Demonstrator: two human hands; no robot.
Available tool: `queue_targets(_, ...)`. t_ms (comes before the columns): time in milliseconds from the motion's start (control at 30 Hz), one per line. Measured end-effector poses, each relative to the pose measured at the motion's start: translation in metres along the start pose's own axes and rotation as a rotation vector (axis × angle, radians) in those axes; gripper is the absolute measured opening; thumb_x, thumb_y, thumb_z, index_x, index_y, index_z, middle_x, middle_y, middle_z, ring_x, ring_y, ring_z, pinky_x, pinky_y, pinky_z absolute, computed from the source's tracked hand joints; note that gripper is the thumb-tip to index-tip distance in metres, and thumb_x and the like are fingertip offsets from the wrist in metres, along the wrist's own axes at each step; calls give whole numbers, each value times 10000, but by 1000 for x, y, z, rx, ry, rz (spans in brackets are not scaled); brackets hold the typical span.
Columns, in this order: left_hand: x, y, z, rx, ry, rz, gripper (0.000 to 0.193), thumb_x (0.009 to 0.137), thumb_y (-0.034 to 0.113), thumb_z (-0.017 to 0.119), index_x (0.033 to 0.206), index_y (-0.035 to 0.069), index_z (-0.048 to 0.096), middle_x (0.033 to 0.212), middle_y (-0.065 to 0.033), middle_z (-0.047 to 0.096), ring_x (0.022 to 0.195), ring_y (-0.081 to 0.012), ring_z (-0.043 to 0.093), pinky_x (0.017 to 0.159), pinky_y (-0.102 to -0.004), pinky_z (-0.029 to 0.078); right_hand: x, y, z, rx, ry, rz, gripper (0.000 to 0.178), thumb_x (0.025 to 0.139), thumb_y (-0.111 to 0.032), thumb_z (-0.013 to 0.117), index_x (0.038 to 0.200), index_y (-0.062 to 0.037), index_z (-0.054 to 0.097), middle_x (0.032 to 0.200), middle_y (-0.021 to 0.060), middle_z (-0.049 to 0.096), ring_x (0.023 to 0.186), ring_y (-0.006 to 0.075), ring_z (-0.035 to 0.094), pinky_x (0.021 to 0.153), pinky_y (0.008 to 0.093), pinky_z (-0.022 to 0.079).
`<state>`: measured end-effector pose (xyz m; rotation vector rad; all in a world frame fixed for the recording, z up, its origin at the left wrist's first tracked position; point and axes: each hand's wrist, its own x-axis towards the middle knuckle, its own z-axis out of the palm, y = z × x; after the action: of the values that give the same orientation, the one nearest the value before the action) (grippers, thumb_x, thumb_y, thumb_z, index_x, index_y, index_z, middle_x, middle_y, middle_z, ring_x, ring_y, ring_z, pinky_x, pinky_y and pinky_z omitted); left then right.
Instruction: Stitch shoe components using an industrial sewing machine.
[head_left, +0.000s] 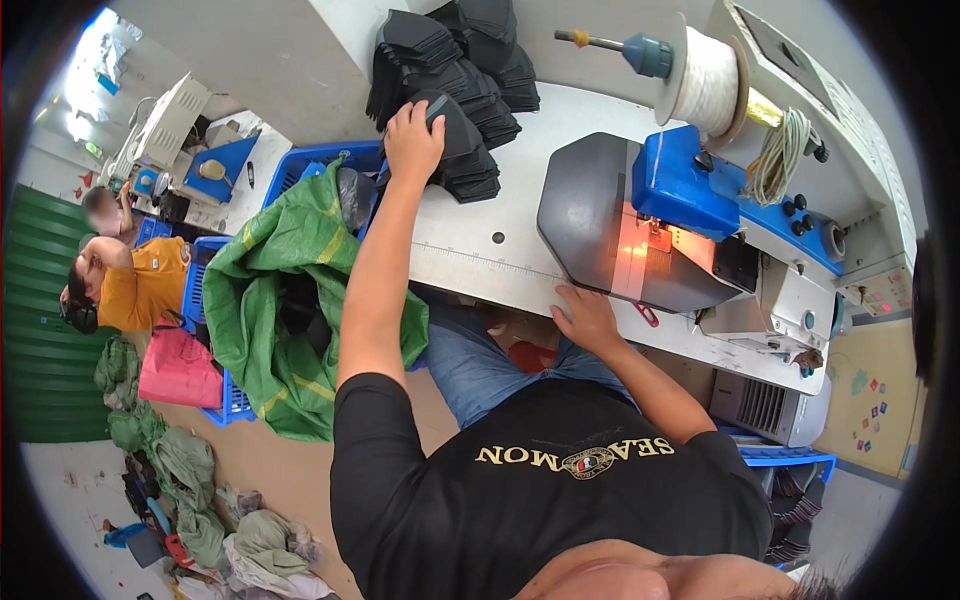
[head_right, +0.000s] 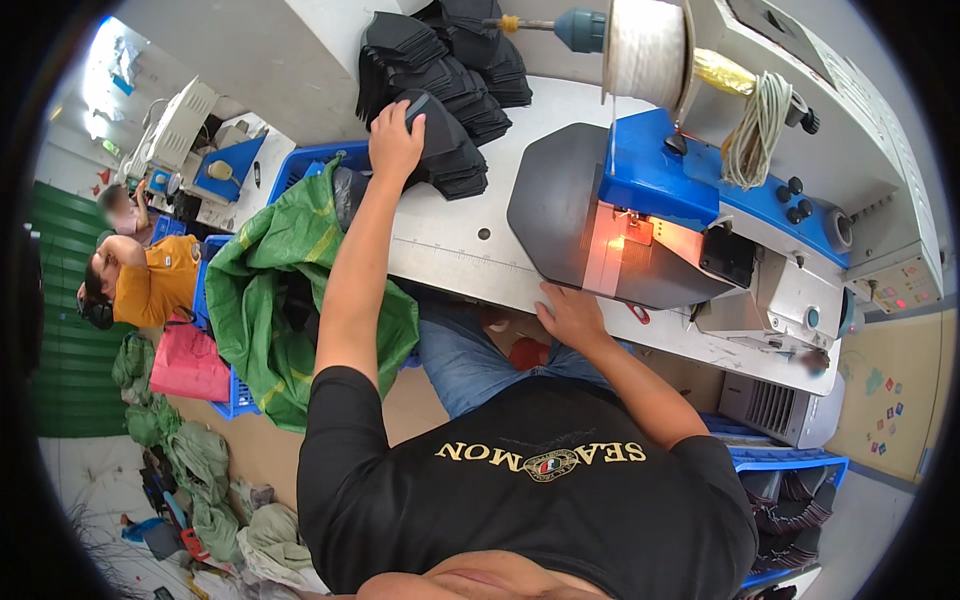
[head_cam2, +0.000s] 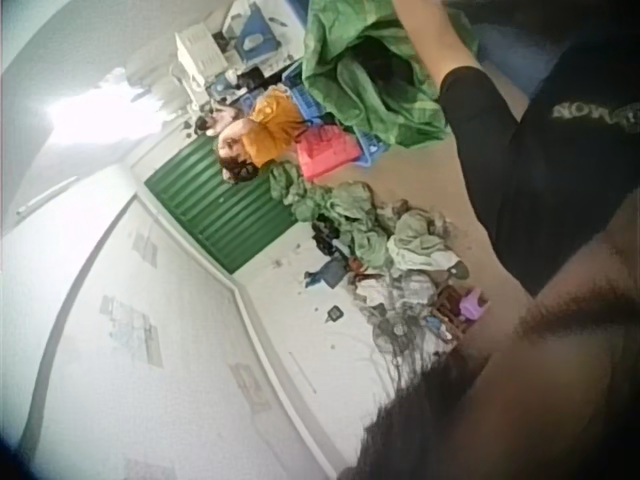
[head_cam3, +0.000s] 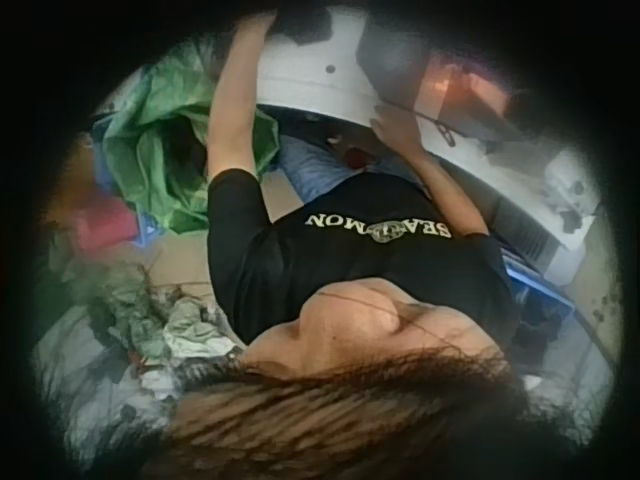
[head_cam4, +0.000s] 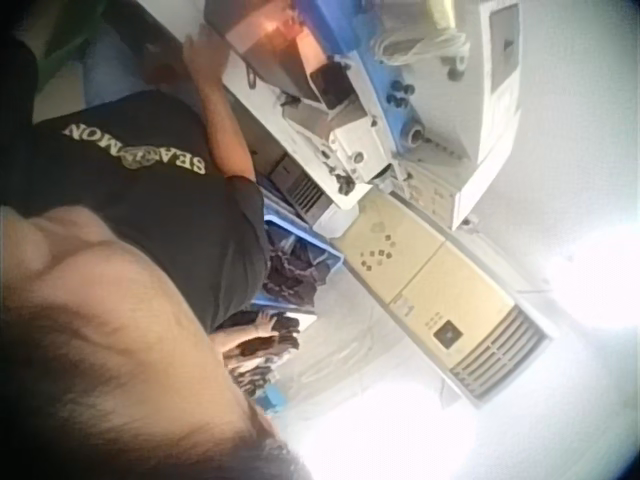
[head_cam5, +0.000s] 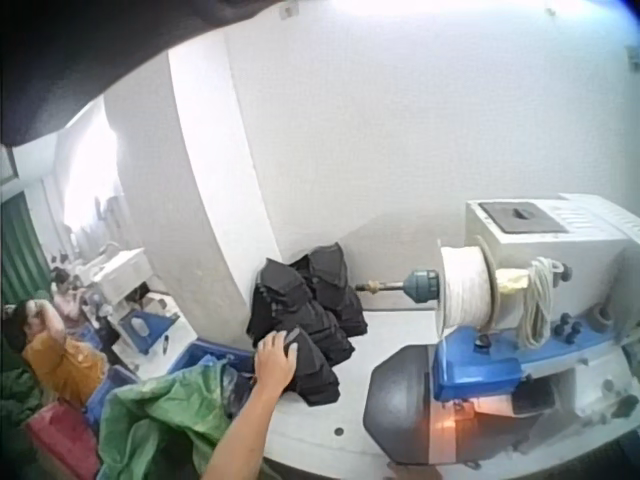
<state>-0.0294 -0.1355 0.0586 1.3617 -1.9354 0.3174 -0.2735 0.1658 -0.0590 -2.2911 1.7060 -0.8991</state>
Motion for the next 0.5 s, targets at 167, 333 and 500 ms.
queue_targets(167,18,1,3,-81,-133,-203,445,863,359,615,1210,84,574,1250,-175,540,1149,-382,498,958,-470,423,0,1,0,-12,24,-17,340,802,-256,656,1075,-61,602,983,141,617,875,341,607,707,445,497)
queue_targets(333,40,-1,0,-121,-71,-224,571,830,378,642,1286,61,507,1363,-228,442,1236,-404,433,1010,-481,389,-2,3,3,-18,43,-37,340,805,-264,653,1078,-67,602,953,140,623,856,337,612,700,444,496)
queue_targets(500,84,5,4,0,65,-107,725,819,365,652,1419,77,364,1506,-242,246,1373,-410,264,1085,-505,294,-3,3,4,2,32,-11,337,804,-276,655,1062,-65,614,900,145,632,793,345,621,667,446,501)
